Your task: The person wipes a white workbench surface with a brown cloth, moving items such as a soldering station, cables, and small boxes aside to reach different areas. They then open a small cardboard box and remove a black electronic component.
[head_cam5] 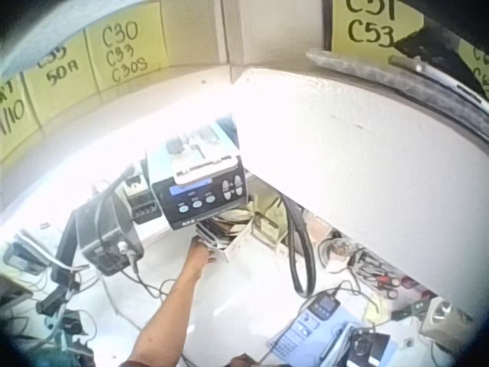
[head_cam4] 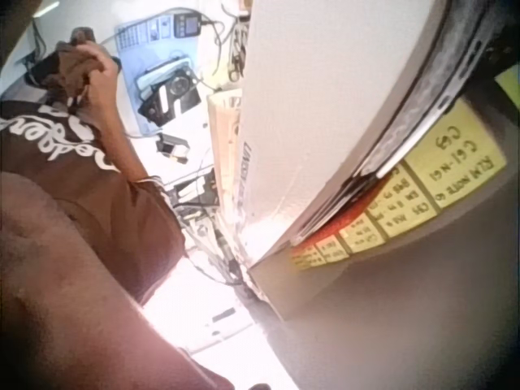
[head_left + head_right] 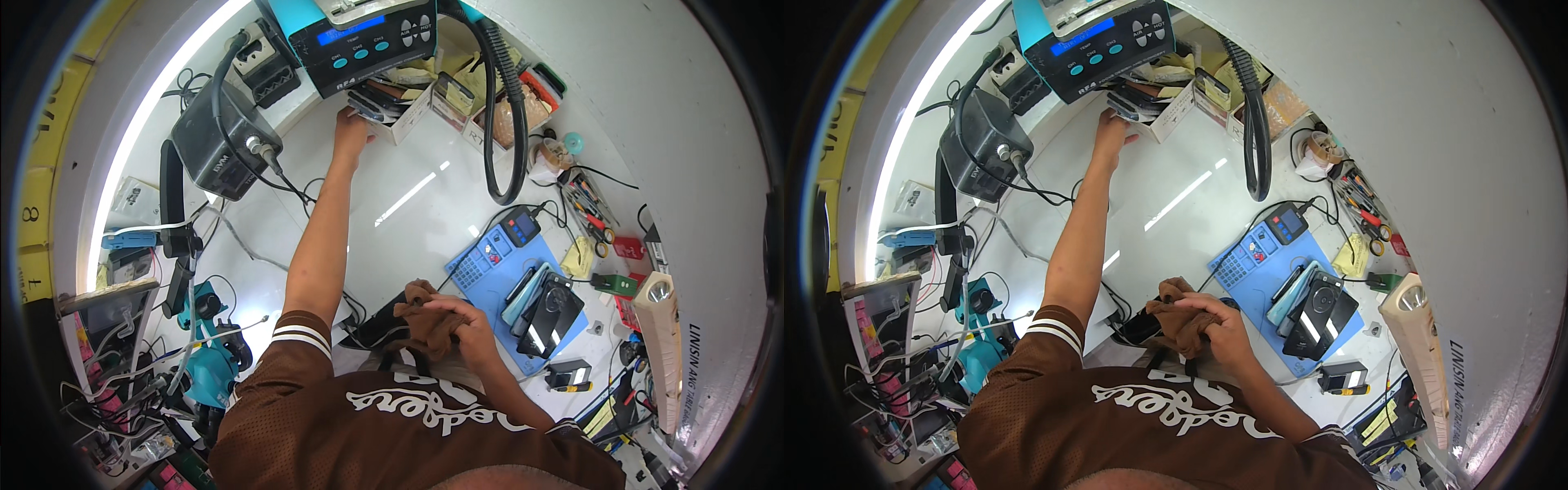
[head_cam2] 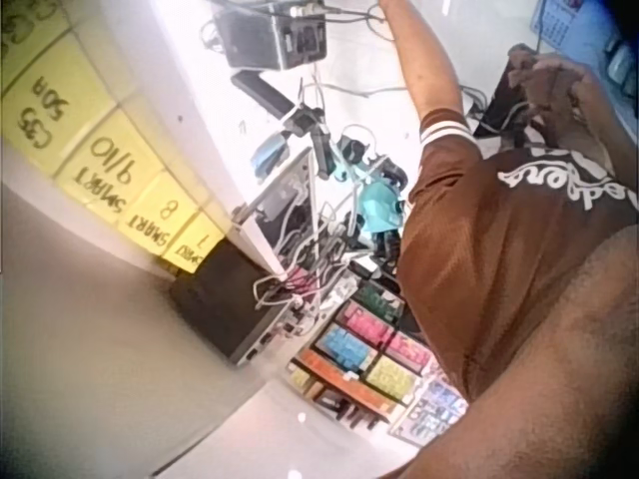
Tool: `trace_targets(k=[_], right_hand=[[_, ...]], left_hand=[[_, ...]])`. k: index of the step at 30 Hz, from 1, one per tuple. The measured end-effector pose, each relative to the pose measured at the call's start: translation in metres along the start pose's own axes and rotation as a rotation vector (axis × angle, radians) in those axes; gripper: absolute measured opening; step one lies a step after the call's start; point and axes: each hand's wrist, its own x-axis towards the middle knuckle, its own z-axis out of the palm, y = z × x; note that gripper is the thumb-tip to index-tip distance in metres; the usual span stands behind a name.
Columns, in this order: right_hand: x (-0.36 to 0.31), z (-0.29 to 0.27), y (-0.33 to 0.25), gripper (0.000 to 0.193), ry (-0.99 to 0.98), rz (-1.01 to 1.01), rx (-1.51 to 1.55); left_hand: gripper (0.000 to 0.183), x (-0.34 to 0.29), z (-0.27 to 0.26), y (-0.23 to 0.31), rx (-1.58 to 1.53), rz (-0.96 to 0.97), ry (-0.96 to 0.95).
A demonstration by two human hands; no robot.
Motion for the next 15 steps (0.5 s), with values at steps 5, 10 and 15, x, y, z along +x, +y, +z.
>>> trace_targets(k=[5,10,15], right_hand=[[0.004,0.001,0.004,0.047,0.001,-0.015,0.013],[0.002,0.000,0.008,0.047,-0.008,-0.011,-0.009],[-0.001,-0.001,0.006,0.048,-0.001,-0.021,-0.012]], left_hand=[[0.050,-0.002,0.011,0.005,-0.094,-0.077,-0.114],[0.042,0.009,0.029,0.010,-0.312,-0.088,-0.096],[0.037,0.026,0.032,0.015,-0.379,-0.098,-0.029]])
